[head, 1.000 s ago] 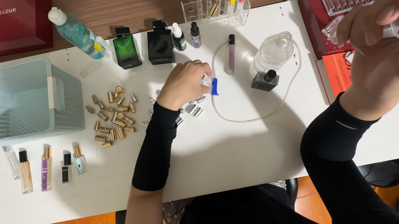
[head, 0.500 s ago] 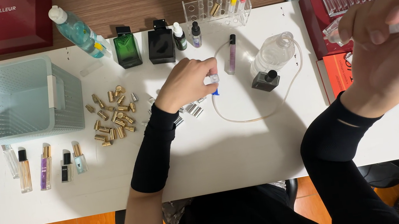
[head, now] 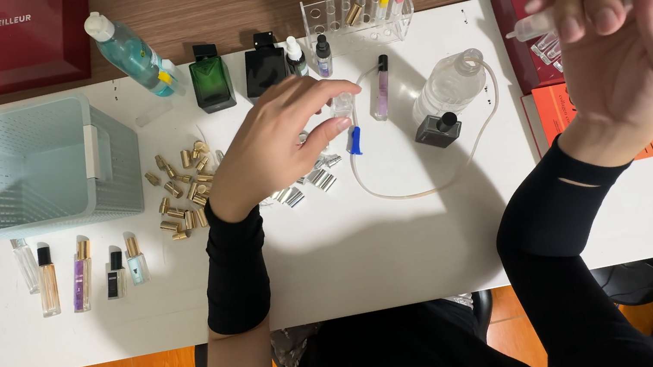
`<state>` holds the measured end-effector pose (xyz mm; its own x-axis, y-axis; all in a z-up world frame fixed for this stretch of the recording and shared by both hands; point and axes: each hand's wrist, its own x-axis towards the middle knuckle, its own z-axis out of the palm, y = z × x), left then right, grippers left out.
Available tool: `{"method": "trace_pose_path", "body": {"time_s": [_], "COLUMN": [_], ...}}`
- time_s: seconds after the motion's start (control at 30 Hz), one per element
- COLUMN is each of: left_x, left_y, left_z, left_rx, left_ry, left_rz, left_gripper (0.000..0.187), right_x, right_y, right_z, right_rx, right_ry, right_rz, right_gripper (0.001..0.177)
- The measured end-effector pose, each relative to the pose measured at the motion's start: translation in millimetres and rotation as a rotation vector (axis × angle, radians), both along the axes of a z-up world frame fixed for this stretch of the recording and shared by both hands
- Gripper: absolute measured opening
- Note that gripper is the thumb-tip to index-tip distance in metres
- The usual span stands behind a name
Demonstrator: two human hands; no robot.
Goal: Transferring liquid perfume into a small spray bottle using a syringe.
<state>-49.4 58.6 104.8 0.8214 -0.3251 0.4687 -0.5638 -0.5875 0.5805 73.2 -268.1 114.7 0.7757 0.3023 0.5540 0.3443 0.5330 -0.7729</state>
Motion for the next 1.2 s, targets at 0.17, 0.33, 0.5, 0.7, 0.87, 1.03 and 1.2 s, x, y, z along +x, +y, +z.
{"method": "trace_pose_path", "body": {"time_s": [0.17, 0.33, 0.5, 0.7, 0.87, 1.03, 1.2], "left_x": [-9.0, -14.1, -15.3, -17.8, -21.0, -20.6, -20.8], "left_y": [2.9, 4.8, 5.7, 3.7, 1.7, -1.6, -2.2], "left_z": [7.2, 9.1, 11.1, 16.3, 18.2, 18.4, 18.4], "left_rx": [-0.02, -0.044, -0.017, -0.032, -0.002, 0.005, 0.013], "left_ry": [0.033, 0.002, -0.025, -0.041, -0.044, -0.014, -0.006], "left_rz": [0.084, 0.141, 0.161, 0.157, 0.236, 0.259, 0.264], "left_gripper": [0.034, 0.037, 0.029, 0.03, 0.034, 0.035, 0.035], "right_x": [11.6, 23.6, 35.4, 52.7, 73.8, 71.4, 79.9], "right_y": [-1.5, -12.4, -24.3, -24.6, -22.5, -5.1, 1.4], "right_z": [-5.4, -19.0, -36.5, -61.0, -75.6, -63.2, -63.2], "right_rx": [-0.045, -0.091, -0.141, -0.088, -0.03, -0.002, -0.031], "right_ry": [-0.023, -0.044, -0.066, 0.111, 0.302, 0.374, 0.422], "right_rz": [0.04, 0.063, 0.072, 0.0, 0.181, 0.198, 0.216], "right_gripper": [0.028, 0.049, 0.071, 0.073, 0.076, 0.066, 0.055]}}
